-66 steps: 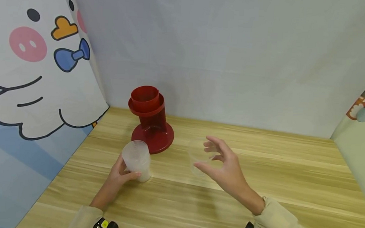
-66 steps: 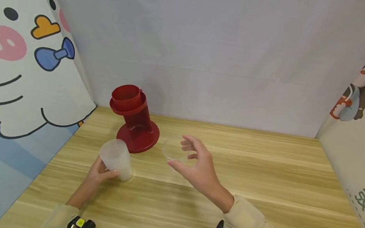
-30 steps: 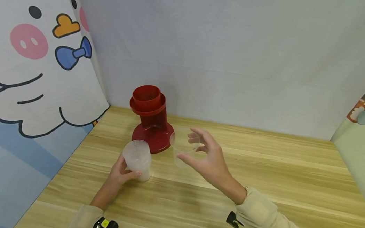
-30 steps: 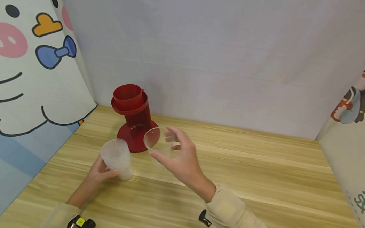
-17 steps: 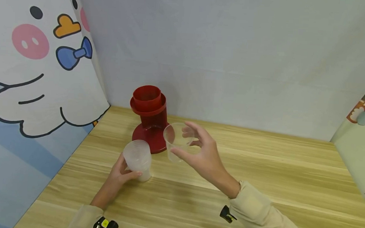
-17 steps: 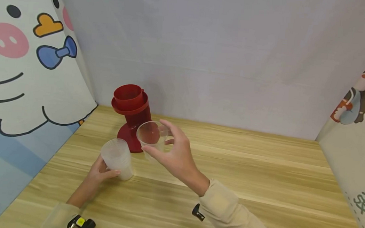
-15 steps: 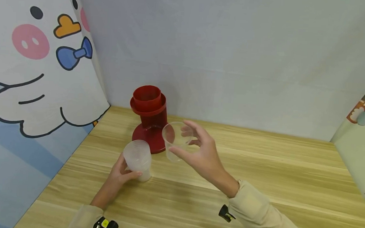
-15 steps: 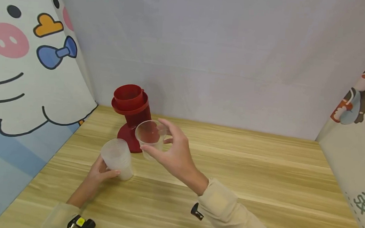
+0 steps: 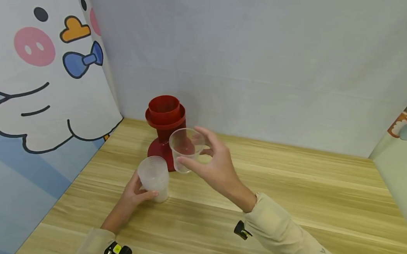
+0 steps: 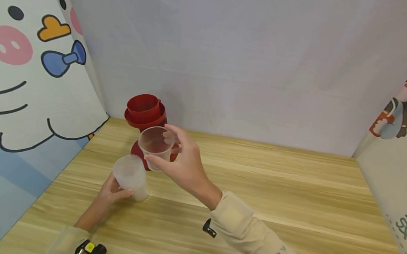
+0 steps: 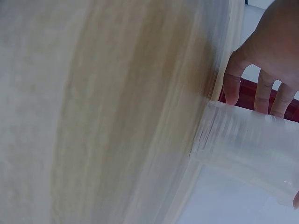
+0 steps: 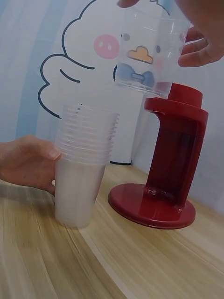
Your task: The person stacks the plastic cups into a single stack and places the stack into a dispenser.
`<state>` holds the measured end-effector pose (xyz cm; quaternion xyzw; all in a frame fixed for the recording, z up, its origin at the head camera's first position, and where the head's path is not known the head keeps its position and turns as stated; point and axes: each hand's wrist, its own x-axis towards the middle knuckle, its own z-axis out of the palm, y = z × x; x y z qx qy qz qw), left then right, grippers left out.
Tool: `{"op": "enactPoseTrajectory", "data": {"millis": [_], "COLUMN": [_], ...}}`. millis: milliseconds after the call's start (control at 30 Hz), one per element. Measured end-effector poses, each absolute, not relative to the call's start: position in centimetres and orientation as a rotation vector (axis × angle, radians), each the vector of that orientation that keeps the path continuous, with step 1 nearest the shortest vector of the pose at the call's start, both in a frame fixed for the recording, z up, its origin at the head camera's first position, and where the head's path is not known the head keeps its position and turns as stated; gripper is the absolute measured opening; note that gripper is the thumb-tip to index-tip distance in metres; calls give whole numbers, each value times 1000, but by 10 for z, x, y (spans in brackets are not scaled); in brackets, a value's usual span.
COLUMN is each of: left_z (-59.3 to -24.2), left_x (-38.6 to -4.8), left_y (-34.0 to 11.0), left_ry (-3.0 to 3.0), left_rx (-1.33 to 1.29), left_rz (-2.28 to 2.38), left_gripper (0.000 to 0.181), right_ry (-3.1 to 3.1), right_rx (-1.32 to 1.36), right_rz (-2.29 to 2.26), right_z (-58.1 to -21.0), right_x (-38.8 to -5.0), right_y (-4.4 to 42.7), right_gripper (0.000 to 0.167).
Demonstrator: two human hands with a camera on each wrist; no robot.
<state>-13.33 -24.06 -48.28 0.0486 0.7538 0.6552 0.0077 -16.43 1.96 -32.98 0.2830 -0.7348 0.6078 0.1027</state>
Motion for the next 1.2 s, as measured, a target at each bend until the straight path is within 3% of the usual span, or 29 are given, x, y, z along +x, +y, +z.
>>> {"op": "enactPoseTrajectory", "data": {"millis": [1200], "left_z": [-482], "left_x": [-135], "left_y": [-241], "left_ry": [2339], "left_rx": [144], "left_rz": [2025], "left_gripper": [77], "right_ry": [-2151], "right_rx": [1102], "right_rz": [1812], "right_z": [-340], "right_x": [-175], "right_y": [-32], "right_gripper": [68]}}
